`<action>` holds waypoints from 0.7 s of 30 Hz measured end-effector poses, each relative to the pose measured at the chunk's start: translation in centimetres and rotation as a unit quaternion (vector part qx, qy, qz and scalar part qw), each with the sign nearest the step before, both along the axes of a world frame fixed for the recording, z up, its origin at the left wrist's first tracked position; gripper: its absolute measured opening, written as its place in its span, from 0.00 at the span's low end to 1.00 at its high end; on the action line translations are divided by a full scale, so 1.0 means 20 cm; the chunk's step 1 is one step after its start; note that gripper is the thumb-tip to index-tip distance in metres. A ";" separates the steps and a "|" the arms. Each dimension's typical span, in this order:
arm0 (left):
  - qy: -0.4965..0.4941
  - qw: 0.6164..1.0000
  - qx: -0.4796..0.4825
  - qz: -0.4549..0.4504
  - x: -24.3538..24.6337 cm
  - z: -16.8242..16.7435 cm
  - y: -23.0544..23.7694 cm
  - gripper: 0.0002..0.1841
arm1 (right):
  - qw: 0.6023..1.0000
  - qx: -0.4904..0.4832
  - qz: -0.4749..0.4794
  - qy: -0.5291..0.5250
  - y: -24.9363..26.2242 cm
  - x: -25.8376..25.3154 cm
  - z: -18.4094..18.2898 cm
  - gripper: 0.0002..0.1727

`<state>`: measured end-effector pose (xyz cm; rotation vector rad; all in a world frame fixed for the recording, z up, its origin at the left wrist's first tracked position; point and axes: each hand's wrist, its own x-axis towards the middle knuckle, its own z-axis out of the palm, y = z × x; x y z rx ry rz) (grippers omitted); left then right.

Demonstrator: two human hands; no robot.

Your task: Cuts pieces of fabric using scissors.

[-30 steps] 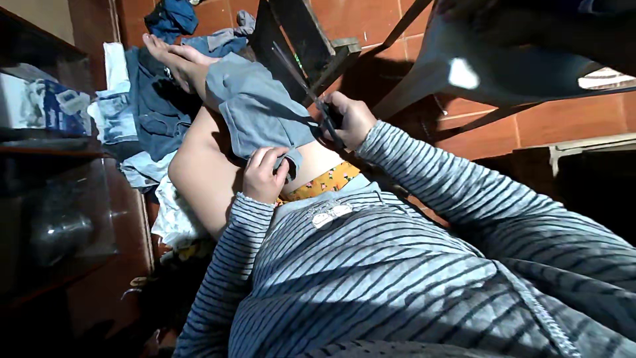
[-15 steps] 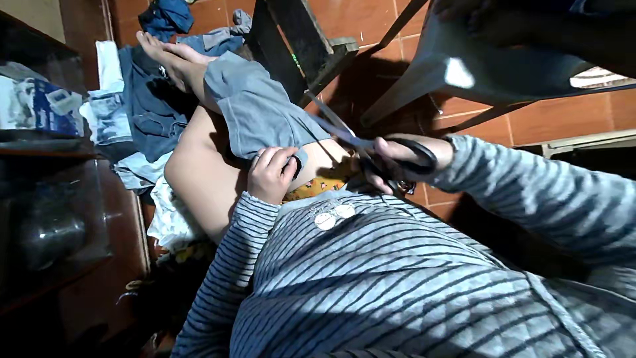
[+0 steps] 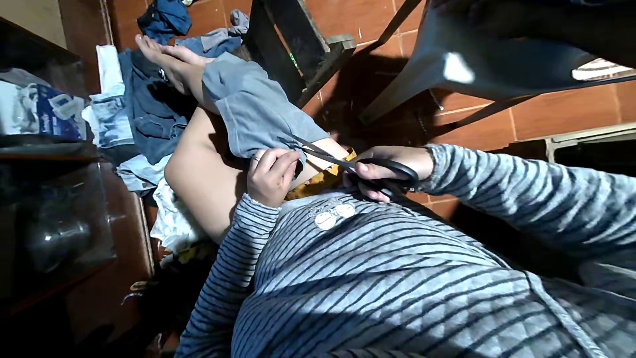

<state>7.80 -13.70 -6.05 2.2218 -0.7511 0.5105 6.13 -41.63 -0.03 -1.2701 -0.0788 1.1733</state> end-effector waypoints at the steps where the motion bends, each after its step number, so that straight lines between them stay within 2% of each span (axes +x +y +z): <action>1: -0.005 1.000 -0.003 0.000 0.00 0.00 0.00 0.05 | 1.000 -0.010 0.012 -0.007 0.01 0.03 0.00 0.30; 6: -0.032 0.999 -0.008 0.006 0.00 0.01 0.00 0.04 | 0.999 -0.030 0.032 -0.029 0.06 0.12 -0.01 0.24; 11: -0.035 0.999 -0.006 0.013 -0.01 0.01 0.00 0.04 | 0.996 -0.041 0.060 -0.051 0.05 0.16 -0.04 0.26; 21: -0.043 0.999 -0.019 0.021 -0.01 0.00 0.00 0.05 | 0.999 -0.005 0.038 -0.017 0.03 0.12 -0.04 0.28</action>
